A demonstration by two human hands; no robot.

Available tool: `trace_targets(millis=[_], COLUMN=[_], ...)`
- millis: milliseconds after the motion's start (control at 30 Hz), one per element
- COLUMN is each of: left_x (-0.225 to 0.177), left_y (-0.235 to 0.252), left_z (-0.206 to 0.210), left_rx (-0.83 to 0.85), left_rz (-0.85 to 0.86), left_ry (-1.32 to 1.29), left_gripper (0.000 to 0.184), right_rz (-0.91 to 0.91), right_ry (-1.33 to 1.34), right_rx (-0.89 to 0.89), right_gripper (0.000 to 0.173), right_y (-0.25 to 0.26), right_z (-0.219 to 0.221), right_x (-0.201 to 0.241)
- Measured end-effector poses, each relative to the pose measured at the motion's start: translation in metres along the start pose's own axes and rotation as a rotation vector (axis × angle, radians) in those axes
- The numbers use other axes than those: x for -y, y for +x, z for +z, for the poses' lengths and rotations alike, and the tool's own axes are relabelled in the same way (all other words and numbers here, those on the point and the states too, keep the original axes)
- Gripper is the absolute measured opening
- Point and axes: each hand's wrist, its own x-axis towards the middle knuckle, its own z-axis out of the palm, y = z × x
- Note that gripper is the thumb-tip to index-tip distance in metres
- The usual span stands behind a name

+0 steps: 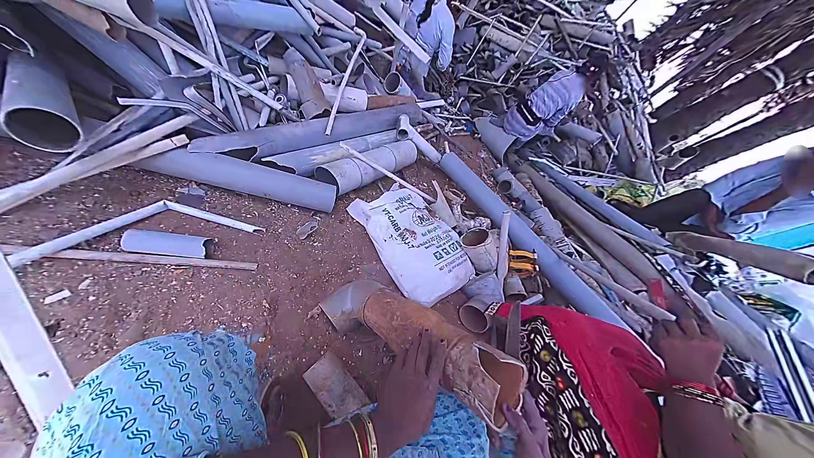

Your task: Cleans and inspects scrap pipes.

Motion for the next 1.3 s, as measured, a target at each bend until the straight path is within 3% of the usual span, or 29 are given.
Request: trace_targets(millis=[100, 167, 267, 533, 700, 867, 1100, 1200, 1300], left_x=[0.006, 0.010, 0.010, -0.005, 0.007, 0.038, 0.048, 0.041, 0.040], left_y=[-0.015, -0.029, -0.045, -0.058, -0.061, -0.067, -0.082, -0.085, -0.077], left_z=[0.009, 0.016, 0.019, -0.009, -0.017, -0.020, -0.032, -0.042, -0.051], left_rx=[0.053, 0.019, -0.013, -0.061, -0.276, -0.510, -0.576, -0.563, -0.661], left_rz=[0.020, 0.043, 0.037, -0.167, -0.143, -0.118, -0.136, -0.205, -0.275], left_ry=[-0.040, -0.056, -0.118, -0.313, -0.363, -0.451, -0.569, -0.641, -0.763], left_gripper=[0.093, 0.094, 0.099, 0.107, 0.106, 0.094, 0.092, 0.079, 0.058], right_rz=[-0.065, -0.045, 0.001, -0.121, -0.249, -0.341, -0.451, -0.445, -0.418], right_ry=[-0.008, -0.030, -0.049, -0.025, 0.017, 0.024, -0.108, -0.114, -0.123], right_rx=[0.089, 0.105, 0.112, 0.204, 0.254, 0.305, 0.291, 0.284, 0.294], right_gripper=[0.041, 0.033, 0.035, 0.040, 0.053, 0.056, 0.058, 0.057, 0.056], right_y=[-0.006, -0.011, -0.018, -0.016, -0.013, -0.011, -0.027, -0.032, -0.031], right_z=[-0.020, -0.018, -0.010, 0.019, 0.048, 0.078, 0.102, 0.106, 0.104], right_x=[-0.023, -0.015, 0.007, 0.030, 0.052, 0.066, 0.079, 0.082, 0.084])
